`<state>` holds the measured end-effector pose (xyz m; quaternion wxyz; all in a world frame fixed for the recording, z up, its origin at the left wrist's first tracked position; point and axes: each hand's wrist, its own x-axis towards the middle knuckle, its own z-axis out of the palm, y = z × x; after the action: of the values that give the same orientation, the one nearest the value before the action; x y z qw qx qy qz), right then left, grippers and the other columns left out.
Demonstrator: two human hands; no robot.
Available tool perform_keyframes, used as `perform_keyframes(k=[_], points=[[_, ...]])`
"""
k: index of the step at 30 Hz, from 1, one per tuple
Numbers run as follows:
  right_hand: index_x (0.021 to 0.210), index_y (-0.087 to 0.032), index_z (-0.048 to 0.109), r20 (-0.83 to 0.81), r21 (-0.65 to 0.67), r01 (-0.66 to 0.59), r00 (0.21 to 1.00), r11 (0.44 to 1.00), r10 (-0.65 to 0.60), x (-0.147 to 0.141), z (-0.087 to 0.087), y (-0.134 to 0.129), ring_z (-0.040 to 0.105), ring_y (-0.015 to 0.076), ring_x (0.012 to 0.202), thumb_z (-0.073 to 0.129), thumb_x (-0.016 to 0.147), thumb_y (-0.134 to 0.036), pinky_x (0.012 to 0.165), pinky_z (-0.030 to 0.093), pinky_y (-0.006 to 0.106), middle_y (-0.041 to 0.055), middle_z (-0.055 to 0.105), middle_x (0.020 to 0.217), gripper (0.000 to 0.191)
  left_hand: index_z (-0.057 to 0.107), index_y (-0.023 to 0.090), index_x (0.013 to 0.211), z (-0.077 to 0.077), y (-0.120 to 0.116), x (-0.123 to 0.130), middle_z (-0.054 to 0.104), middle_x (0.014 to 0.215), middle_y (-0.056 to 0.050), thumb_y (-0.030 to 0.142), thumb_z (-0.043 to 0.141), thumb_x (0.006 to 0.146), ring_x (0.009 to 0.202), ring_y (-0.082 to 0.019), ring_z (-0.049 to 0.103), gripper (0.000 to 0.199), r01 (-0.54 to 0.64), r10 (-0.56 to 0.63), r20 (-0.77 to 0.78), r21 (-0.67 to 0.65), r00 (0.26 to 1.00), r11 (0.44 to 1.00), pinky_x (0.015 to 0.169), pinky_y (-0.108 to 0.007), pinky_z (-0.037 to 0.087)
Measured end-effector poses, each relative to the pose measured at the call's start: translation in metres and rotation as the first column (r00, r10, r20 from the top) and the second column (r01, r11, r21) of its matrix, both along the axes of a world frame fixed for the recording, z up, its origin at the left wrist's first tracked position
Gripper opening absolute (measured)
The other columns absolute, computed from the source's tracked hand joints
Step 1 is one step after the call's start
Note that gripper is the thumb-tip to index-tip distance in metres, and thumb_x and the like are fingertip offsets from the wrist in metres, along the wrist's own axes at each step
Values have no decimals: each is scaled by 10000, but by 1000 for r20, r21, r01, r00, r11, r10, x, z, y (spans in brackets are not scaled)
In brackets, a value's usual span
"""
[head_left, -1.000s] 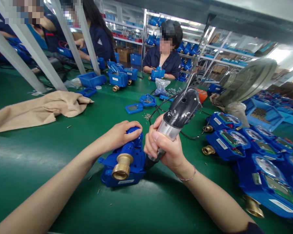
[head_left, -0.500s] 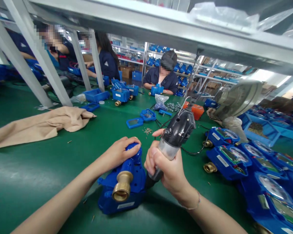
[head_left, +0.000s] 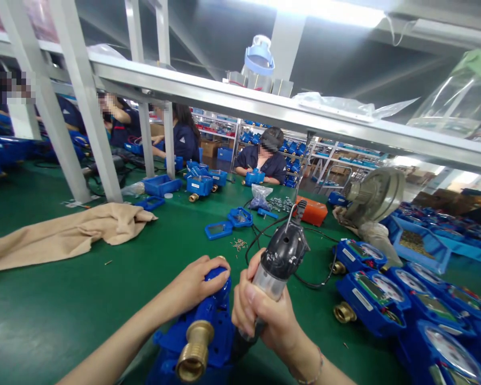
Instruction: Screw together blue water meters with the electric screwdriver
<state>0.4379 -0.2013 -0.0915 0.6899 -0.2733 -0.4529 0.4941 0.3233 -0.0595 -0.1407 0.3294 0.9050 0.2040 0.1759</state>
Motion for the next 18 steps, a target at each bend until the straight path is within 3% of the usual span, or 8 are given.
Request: perform_keyframes(k=[10,18], points=[[894,-213,458,-1,0,-86,996,996,86,9,14,8,380,54,360,629,851,-202,410,383,170,-102,463,515,177,634,246,1146,2,5,-6,674,1202,-26,577,406,943,1118,-237,591,450,24,-25,0,-79,1000,997,1003,-335,411],[890,-214,454,11,0,-115,993,993,115,14,18,8,393,55,362,615,847,-190,407,385,169,-102,475,520,168,454,352,1422,17,28,-38,513,1404,-42,550,499,939,1295,-241,478,524,278,-290,-108,-121,951,953,1124,-380,350]])
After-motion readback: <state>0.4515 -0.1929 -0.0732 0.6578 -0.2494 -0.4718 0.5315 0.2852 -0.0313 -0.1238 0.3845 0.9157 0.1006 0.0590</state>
